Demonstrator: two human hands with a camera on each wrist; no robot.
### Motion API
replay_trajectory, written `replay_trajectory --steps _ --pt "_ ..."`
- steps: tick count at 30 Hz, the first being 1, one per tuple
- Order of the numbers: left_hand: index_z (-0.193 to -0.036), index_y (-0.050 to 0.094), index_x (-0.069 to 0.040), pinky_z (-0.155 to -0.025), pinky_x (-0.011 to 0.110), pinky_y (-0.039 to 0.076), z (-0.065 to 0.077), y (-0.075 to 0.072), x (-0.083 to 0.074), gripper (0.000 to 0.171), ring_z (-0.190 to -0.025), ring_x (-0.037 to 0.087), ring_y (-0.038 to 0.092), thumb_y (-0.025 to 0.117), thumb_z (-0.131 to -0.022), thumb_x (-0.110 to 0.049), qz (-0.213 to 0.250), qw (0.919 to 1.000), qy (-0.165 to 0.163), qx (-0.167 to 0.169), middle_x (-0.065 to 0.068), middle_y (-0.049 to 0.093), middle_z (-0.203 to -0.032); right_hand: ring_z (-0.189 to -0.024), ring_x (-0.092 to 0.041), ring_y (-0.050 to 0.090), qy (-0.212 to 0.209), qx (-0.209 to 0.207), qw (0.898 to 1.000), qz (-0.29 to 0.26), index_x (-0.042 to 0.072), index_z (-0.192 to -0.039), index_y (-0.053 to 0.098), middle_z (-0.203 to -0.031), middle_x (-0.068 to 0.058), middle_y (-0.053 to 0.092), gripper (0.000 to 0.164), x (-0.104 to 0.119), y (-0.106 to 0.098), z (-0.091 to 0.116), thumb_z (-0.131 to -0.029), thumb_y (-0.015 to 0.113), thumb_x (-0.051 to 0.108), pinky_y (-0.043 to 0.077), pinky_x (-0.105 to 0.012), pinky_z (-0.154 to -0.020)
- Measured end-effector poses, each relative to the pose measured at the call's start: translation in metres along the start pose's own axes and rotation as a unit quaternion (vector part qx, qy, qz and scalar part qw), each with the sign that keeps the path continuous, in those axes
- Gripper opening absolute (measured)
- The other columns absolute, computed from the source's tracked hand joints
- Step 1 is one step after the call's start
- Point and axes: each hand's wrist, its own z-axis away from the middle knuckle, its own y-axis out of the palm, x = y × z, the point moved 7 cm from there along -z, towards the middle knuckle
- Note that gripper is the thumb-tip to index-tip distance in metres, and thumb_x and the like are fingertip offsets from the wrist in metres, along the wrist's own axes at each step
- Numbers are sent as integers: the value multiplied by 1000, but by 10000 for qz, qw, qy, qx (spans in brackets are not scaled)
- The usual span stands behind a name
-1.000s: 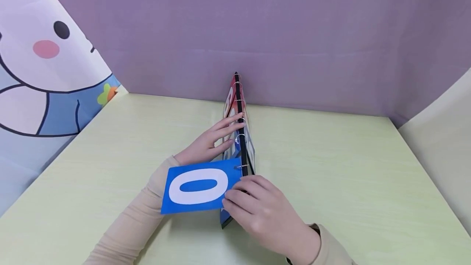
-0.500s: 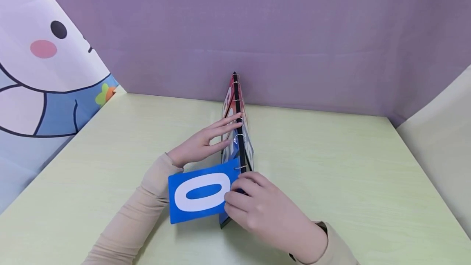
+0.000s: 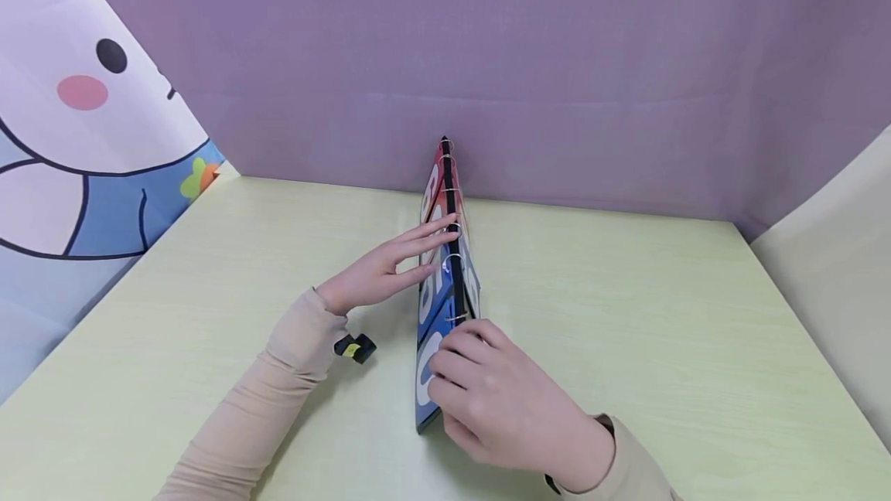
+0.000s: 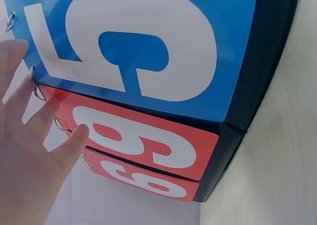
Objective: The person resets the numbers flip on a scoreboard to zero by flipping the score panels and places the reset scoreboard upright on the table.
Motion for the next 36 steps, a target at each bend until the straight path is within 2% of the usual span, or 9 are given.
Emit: replay_trajectory --steps 7,11,13,14,16,19,22,27,36 --pt "-145 38 -18 -115 42 28 0 0 -1 47 -145 11 15 49 -99 -19 6 9999 155 26 -7 19 -158 -92 -16 55 36 -129 9979 -628 15 -84 63 -91 4 62 27 -6 -1 1 -96 40 22 40 -35 -93" --pt "-146 38 -18 -114 46 27 0 0 0 47 -146 13 15 49 -99 -19 10 9999 114 21 -7 19 -158 -101 -17 54 596 -745 9774 -1889 9 -96 65 -101 -5 63 21 -35 -8 5 -97 53 26 40 -27 -98" --pt "-145 38 -17 -114 47 27 0 -1 0 48 -146 14 15 49 -99 -18 8 10000 87 4 -6 19 -158 -105 -15 55 1353 -1020 9501 -2618 5 -100 65 -105 -6 63 15 -61 -8 11 -95 56 15 41 -23 -99" --pt "-145 39 -17 -114 47 27 0 -1 0 47 -146 14 15 49 -99 -18 3 10000 81 -9 -5 19 -158 -107 -14 54 1988 -996 9256 -3062 5 -102 65 -107 -5 63 15 -77 -3 16 -96 55 14 40 -21 -99" --pt "-145 39 -16 -114 48 26 0 -1 -1 48 -146 14 15 50 -99 -17 -11 10000 55 -24 -4 20 -158 -108 -9 55 3239 -861 8612 -3822 3 -107 63 -110 -2 63 18 -107 12 30 -97 51 12 40 -18 -99" --pt "-145 39 -16 -114 48 26 0 0 -2 48 -146 15 15 50 -99 -17 -34 10000 72 -29 -3 20 -158 -109 -7 55 4605 -546 7462 -4776 -2 -116 56 -110 5 61 29 -139 43 53 -101 43 18 41 -17 -97" --pt "-145 39 -16 -114 48 25 -1 1 -1 48 -146 15 15 50 -99 -18 -71 10000 62 -22 -2 20 -158 -109 -6 55 5032 -164 6784 -5350 -10 -123 47 -109 9 58 39 -151 70 68 -102 38 22 43 -20 -96" --pt "-145 39 -17 -114 49 27 -1 1 -1 48 -146 15 16 50 -98 -18 -106 9999 -6 -74 -4 21 -158 -112 -12 52 5109 354 6299 -5839 -9 -130 38 -117 3 54 45 -154 98 79 -102 36 26 43 -26 -98" --pt "-139 48 -13 -114 48 25 4 -9 -26 43 -145 20 20 53 -97 -16 -575 9963 139 -620 2 30 -155 -121 -22 51 4810 735 6084 -6270 -8 -141 23 -129 -7 54 53 -151 119 83 -102 37 24 42 -33 -101"
